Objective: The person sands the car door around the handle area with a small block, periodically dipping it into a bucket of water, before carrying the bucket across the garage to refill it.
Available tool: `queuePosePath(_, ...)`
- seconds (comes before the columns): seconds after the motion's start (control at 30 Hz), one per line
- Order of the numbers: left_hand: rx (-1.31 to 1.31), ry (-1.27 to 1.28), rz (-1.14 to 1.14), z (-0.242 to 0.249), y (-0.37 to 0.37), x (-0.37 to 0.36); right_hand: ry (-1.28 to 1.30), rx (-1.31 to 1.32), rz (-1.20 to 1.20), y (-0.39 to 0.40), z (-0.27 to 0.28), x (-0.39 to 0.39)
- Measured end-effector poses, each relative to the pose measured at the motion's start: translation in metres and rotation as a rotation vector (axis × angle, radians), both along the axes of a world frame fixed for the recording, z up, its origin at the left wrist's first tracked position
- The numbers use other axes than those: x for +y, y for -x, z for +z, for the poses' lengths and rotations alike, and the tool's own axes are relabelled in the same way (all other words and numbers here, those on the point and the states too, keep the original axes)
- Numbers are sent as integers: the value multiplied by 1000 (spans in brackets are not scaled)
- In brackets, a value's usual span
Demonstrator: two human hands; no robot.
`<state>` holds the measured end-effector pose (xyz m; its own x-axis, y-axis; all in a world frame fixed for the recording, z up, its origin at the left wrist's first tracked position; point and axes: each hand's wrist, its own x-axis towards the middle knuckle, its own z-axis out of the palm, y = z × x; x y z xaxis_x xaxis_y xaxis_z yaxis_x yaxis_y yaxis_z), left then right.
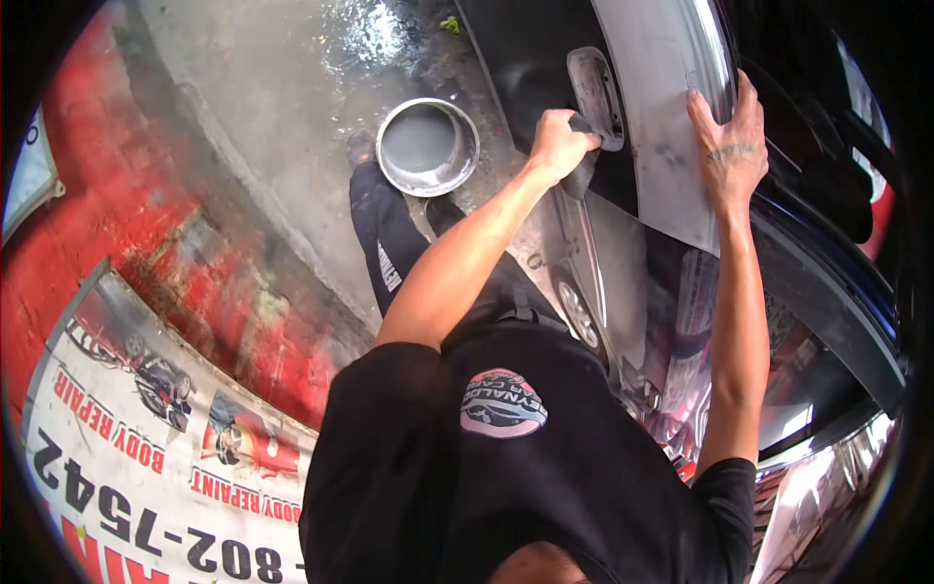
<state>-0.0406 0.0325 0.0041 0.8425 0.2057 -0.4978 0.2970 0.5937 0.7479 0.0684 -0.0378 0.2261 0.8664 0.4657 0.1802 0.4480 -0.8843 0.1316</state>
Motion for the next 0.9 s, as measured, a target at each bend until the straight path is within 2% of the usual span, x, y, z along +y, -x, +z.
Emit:
queuePosePath(0.07, 108, -362, -68, 37, -1, 29, 2, 6, -4, 0, -2, 0)
queuePosePath(0.13, 95, -306, -114, 29, 1, 19, 5, 12, -10, 1, 0, -2)
queuePosePath(0.2, 99, 134, 2, -7, -6, -7, -2, -1, -4, -1, 0, 0)
queuePosePath(0.23, 96, 503, 76, 4, -5, -8, 4, 2, -7, -1, 0, -1)
queuePosePath(0.27, 174, 731, -2, 11, -4, 2, 5, 2, 0, 1, 1, -3)
queuePosePath(0.33, 277, 774, -35, 27, -4, 15, -13, -11, 14, -1, -2, 1)
queuePosePath(0.37, 275, 767, -40, 23, -6, 15, -10, -8, 3, 0, -2, 3)
queuePosePath(0.47, 193, 370, 54, 0, -7, 4, -10, 9, 2, 3, 0, -1)
queuePosePath(0.57, 203, 442, 86, 10, -2, 4, -26, 11, 18, 1, 1, 0)
queuePosePath(0.63, 292, 755, 7, 26, -2, 10, -26, 1, 15, -1, 1, 3)
queuePosePath(0.8, 237, 707, 21, 15, -9, 11, -14, 4, 8, 2, 0, 0)
queuePosePath(0.87, 167, 344, 39, 4, -11, 3, -9, 9, -2, 1, 2, -1)
queuePosePath(0.9, 205, 363, 90, 2, -11, -6, -13, 19, -11, 0, 2, 0)
